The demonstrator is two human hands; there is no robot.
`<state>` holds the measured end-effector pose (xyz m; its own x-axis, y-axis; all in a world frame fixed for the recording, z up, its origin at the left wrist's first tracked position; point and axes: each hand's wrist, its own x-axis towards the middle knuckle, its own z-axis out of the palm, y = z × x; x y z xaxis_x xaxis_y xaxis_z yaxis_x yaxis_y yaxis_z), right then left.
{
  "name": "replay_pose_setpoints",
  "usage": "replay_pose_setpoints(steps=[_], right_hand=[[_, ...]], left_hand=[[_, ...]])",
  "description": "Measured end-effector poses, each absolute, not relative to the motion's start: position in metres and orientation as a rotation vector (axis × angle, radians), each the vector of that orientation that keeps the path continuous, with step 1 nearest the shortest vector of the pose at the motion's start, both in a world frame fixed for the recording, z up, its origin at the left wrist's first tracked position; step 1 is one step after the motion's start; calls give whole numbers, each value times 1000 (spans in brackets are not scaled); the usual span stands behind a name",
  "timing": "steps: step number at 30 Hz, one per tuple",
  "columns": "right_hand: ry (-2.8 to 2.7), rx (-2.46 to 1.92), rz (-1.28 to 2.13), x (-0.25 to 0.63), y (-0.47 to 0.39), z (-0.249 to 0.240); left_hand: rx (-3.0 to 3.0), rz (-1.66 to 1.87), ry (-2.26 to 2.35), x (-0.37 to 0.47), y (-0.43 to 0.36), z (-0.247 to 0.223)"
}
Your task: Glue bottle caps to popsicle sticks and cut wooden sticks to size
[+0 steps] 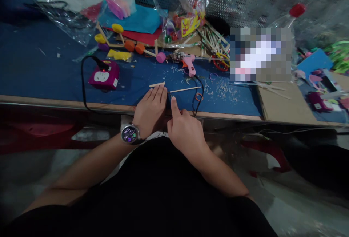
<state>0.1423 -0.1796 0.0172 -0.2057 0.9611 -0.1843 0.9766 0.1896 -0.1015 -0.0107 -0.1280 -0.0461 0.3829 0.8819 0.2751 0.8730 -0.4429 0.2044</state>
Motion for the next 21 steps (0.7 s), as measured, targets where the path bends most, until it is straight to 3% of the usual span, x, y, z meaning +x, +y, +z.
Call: replay_pose_setpoints(steps=[21], right_hand=[[2499, 1961, -374, 143, -152, 11]], left_hand=[[2587, 515, 1669, -13, -130, -46]])
